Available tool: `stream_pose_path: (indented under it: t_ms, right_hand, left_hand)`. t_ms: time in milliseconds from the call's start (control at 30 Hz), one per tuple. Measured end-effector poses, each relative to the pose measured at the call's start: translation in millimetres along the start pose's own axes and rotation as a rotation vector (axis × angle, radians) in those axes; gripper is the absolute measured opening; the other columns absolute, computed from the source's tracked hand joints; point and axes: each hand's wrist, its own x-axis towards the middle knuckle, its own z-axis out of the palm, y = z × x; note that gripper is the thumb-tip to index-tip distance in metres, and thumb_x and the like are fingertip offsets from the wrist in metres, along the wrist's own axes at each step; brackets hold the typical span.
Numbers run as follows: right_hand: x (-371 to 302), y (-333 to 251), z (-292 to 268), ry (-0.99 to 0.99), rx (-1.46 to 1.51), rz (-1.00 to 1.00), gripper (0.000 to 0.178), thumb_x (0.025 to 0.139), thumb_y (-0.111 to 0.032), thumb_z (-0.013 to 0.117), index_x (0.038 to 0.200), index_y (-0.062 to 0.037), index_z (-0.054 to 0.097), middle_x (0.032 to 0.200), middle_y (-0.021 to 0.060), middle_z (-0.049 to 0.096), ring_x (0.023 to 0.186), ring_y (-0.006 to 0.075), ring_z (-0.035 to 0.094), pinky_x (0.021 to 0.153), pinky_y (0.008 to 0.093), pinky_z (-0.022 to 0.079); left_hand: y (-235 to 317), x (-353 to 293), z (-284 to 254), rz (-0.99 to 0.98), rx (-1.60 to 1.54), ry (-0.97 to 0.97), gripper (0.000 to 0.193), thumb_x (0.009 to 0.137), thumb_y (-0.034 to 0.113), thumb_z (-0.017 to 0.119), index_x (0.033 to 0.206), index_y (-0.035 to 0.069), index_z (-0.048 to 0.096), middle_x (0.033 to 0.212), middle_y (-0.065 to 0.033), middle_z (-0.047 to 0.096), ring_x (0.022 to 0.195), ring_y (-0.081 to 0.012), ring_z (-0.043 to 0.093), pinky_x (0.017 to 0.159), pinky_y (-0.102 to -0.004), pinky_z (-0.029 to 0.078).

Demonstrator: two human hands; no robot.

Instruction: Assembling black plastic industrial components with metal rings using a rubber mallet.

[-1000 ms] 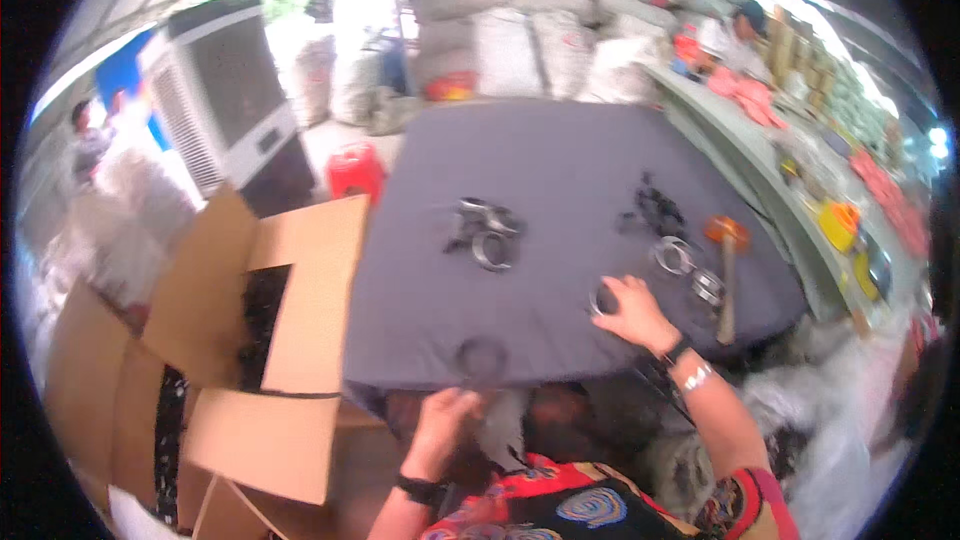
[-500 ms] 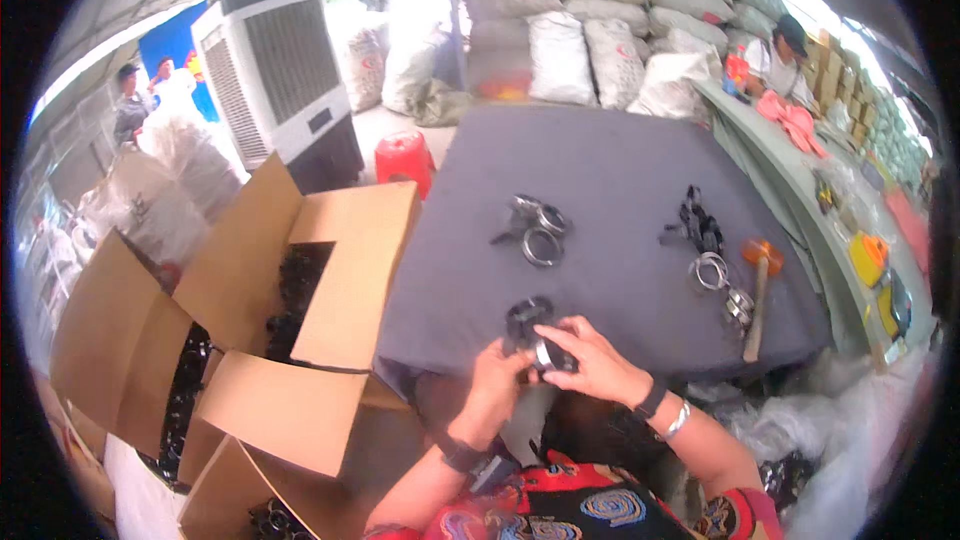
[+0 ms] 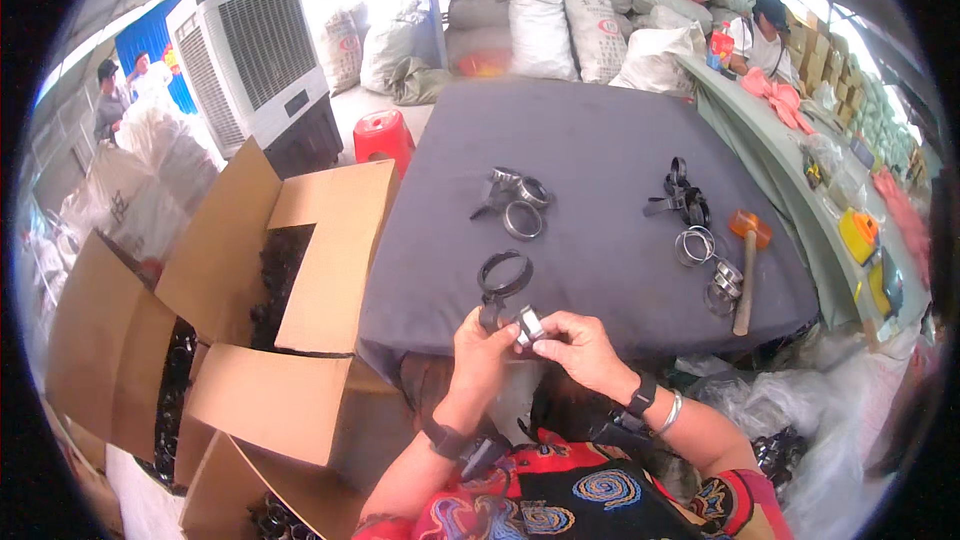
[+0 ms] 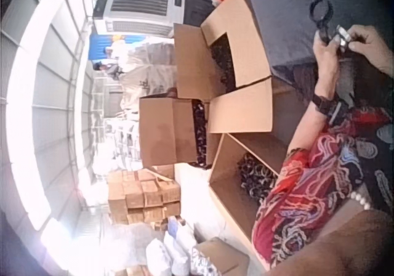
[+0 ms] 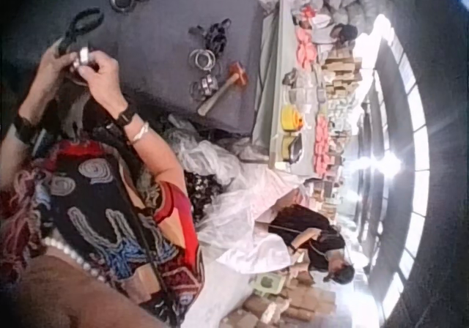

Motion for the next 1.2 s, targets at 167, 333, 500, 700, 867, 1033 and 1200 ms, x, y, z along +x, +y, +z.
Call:
stream_pose_path:
  t_ms: [167,333,500,700,867,1033,1200]
  right_hand:
    - [4.3,-37.3,-26.5,0.273,-0.527,-0.322,0.014,0.074,-0.006,0.070,0.083,-0.0020,0.060,0.077,0.0072,0.059,0.072,0.0188,0.058,0.068,0.0305,0.047]
    - [25.3,10.0,-120.5,0.301,-1.357,-0.228,0.014,0.073,-0.009,0.066,0.083,-0.0017,0.059,0.090,0.0155,0.060,0.090,0.0341,0.056,0.076,0.0431,0.049]
    - [20.5,14.6,-117.3,0.318,-1.530,-0.172,0.017,0.079,-0.016,0.064,0.088,-0.0013,0.062,0.092,0.0179,0.061,0.092,0.0343,0.057,0.077,0.0449,0.050]
    - [8.8,-12.9,-25.1,-0.156,0.172,0.324,0.036,0.096,-0.032,0.053,0.107,0.0014,0.059,0.082,0.0070,0.063,0.067,0.0135,0.061,0.055,0.0257,0.051]
    - [14.4,-12.0,-33.9,-0.053,0.048,0.187,0.029,0.093,-0.030,0.058,0.096,-0.0014,0.059,0.076,0.0038,0.063,0.063,0.0104,0.058,0.055,0.0260,0.050]
    - [18.9,4.7,-49.1,-0.012,-1.139,-0.338,0.021,0.082,-0.021,0.066,0.084,-0.0038,0.055,0.078,0.0094,0.060,0.074,0.0270,0.061,0.064,0.0387,0.050]
    - [22.4,24.4,-61.2,-0.250,-1.458,-0.381,0.027,0.077,-0.023,0.069,0.088,-0.0039,0.054,0.081,0.0100,0.056,0.083,0.0309,0.058,0.069,0.0409,0.049]
  left_hand:
    - [3.7,4.0,-31.2,-0.053,-0.202,0.040,0.017,0.081,-0.004,0.062,0.084,0.009,0.050,0.073,-0.0039,0.054,0.064,-0.0166,0.051,0.062,-0.0304,0.044]
    - [6.0,4.9,-42.9,-0.075,-0.431,-0.211,0.021,0.080,0.006,0.068,0.079,0.013,0.048,0.067,-0.0016,0.047,0.064,-0.0166,0.047,0.068,-0.0324,0.039]
    - [11.4,3.0,-39.0,-0.077,-0.437,-0.281,0.024,0.078,0.011,0.071,0.079,0.014,0.048,0.063,0.0001,0.044,0.061,-0.0147,0.045,0.062,-0.0295,0.032]
    - [14.5,0.3,-31.0,-0.037,-0.406,-0.375,0.021,0.078,0.010,0.072,0.082,0.011,0.050,0.069,-0.0041,0.054,0.058,-0.0150,0.047,0.059,-0.0288,0.036]
    - [15.4,-12.5,-38.1,-0.033,0.080,-0.034,0.014,0.083,0.008,0.064,0.091,0.003,0.053,0.090,-0.0155,0.066,0.066,-0.0170,0.057,0.066,-0.0286,0.047]
    - [14.4,-34.0,-57.1,-0.079,0.336,0.118,0.026,0.096,0.020,0.049,0.075,0.006,0.054,0.063,-0.0016,0.054,0.058,-0.0097,0.050,0.054,-0.0245,0.039]
    - [-15.1,-32.7,-82.4,-0.074,0.289,0.065,0.026,0.094,0.019,0.051,0.071,0.007,0.053,0.061,-0.0004,0.052,0.057,-0.0092,0.048,0.055,-0.0243,0.038]
